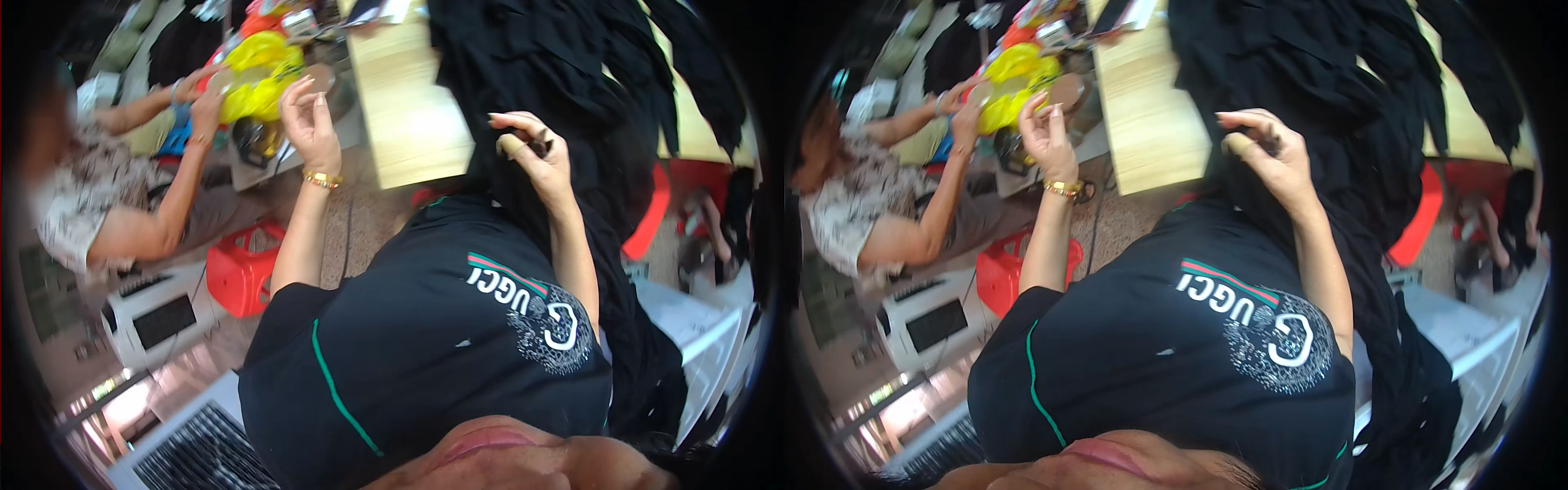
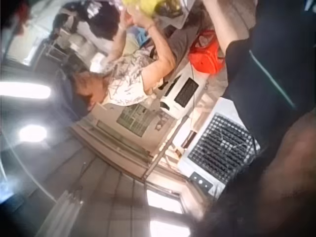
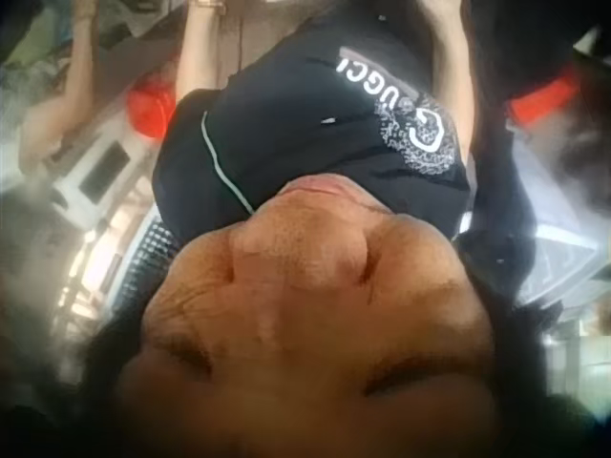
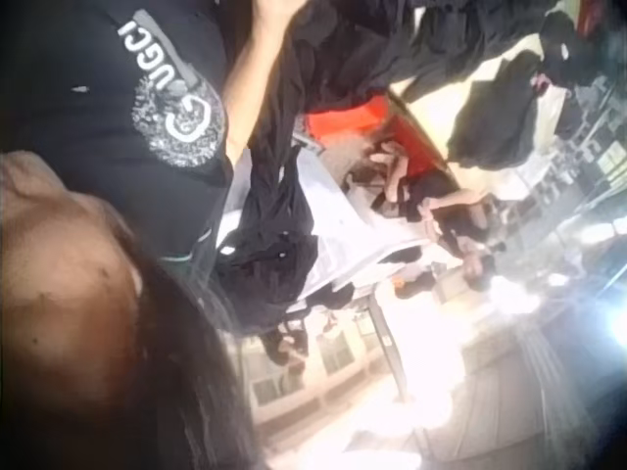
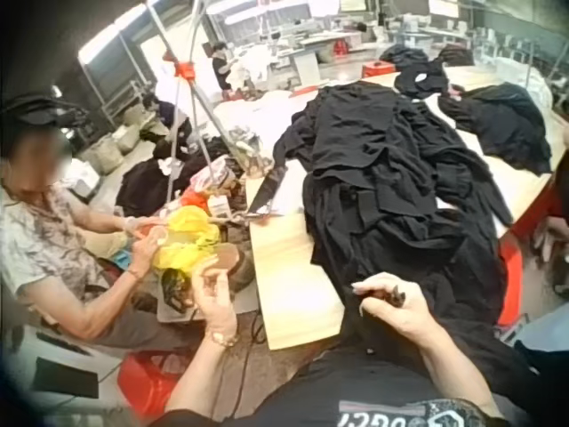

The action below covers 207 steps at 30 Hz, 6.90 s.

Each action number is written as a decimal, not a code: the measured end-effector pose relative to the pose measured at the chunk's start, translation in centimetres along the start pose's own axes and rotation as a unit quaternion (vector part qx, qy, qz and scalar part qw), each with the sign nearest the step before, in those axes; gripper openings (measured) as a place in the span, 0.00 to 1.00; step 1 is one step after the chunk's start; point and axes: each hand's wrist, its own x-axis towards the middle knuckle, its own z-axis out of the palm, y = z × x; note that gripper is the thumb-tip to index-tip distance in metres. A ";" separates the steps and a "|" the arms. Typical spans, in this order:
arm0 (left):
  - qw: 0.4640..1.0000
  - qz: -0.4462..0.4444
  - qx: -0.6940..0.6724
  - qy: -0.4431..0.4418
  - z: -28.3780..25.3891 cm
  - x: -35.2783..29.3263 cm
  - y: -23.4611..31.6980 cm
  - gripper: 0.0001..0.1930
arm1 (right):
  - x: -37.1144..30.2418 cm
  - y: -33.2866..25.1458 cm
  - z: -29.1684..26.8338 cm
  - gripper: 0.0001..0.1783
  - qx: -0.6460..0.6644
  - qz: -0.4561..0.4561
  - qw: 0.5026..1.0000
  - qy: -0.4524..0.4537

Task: Trimming loose threads from black shirts using small snips in a factory setting.

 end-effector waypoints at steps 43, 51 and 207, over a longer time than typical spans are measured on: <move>0.829 -0.096 0.278 -0.477 17.0 12.7 5.7 0.11 | -4.9 0.0 -5.9 0.12 -0.285 -0.084 0.924 0.241; 0.871 0.282 0.206 -0.346 16.5 4.4 10.2 0.12 | -4.6 1.7 -4.3 0.11 -0.263 -0.031 0.924 0.275; 0.727 -0.349 -0.147 -0.573 20.5 -2.6 10.5 0.12 | -8.2 -1.5 -3.8 0.24 -0.366 -0.134 0.857 0.336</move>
